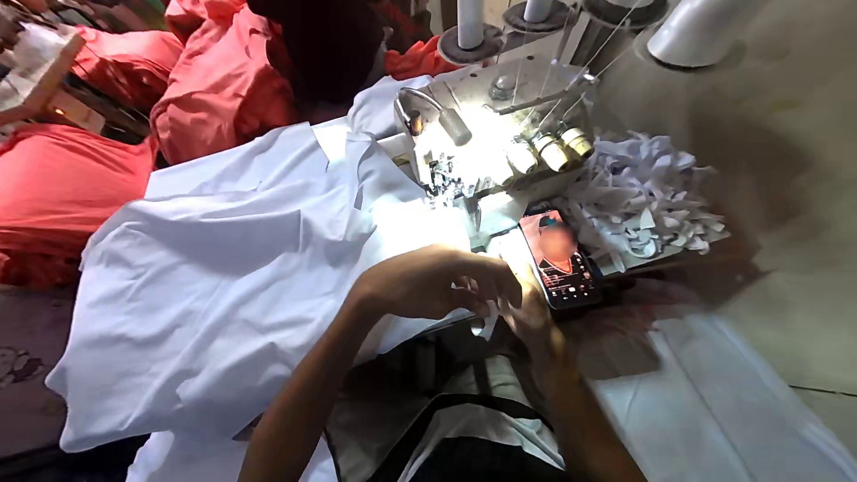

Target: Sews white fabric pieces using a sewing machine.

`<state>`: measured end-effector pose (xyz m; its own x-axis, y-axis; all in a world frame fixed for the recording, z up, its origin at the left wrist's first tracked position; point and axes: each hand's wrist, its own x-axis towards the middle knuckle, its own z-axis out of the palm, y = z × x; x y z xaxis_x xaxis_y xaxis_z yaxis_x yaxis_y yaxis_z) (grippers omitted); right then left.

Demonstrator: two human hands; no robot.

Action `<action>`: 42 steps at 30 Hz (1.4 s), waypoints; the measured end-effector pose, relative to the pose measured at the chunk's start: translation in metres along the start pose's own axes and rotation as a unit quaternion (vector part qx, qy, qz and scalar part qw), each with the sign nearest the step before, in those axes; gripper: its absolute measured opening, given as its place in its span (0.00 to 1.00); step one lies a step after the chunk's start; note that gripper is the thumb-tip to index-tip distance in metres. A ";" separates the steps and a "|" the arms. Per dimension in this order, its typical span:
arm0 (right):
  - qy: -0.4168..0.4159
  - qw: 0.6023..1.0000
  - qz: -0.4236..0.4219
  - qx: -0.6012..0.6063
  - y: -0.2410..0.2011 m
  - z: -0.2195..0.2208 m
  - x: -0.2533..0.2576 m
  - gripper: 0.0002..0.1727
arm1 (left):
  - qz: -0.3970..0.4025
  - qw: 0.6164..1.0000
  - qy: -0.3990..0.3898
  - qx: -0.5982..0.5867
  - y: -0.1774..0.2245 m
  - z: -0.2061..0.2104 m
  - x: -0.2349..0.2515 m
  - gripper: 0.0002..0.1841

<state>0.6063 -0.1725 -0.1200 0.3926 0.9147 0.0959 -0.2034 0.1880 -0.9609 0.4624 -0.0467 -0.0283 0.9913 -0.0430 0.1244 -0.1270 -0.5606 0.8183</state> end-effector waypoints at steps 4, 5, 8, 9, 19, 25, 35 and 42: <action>-0.024 1.000 0.013 0.003 0.013 -0.007 0.004 0.20 | -0.139 0.949 0.093 0.268 0.009 0.012 0.002 0.07; -0.023 1.000 0.009 0.001 0.015 -0.007 0.005 0.20 | -0.159 0.936 0.106 0.294 0.010 0.013 0.003 0.07; -0.035 0.999 -0.010 -0.015 0.015 -0.006 0.006 0.20 | -0.180 0.920 0.143 0.318 0.010 0.012 0.003 0.04; -0.042 0.999 -0.016 -0.026 0.014 -0.006 0.007 0.18 | -0.177 0.919 0.154 0.315 0.009 0.010 0.003 0.03; -0.067 0.996 -0.034 -0.049 0.012 -0.007 0.006 0.10 | -0.124 0.956 0.230 0.131 0.001 0.005 -0.014 0.10; -0.058 0.994 -0.056 -0.075 0.011 -0.005 0.006 0.09 | -0.152 0.908 0.321 0.222 -0.003 0.011 -0.021 0.10; -0.043 0.990 -0.070 -0.117 0.008 -0.003 0.004 0.07 | -0.140 0.863 0.394 0.284 -0.013 0.006 -0.008 0.11; -0.006 0.990 -0.062 -0.128 0.008 0.000 0.003 0.12 | -0.161 0.817 0.420 0.360 -0.025 0.011 -0.001 0.12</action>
<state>0.6059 -0.1687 -0.1270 0.3902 0.8944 0.2187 0.0799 0.2037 -0.9758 0.4648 -0.0419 -0.0551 0.5570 0.6169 0.5561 0.4889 -0.7848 0.3809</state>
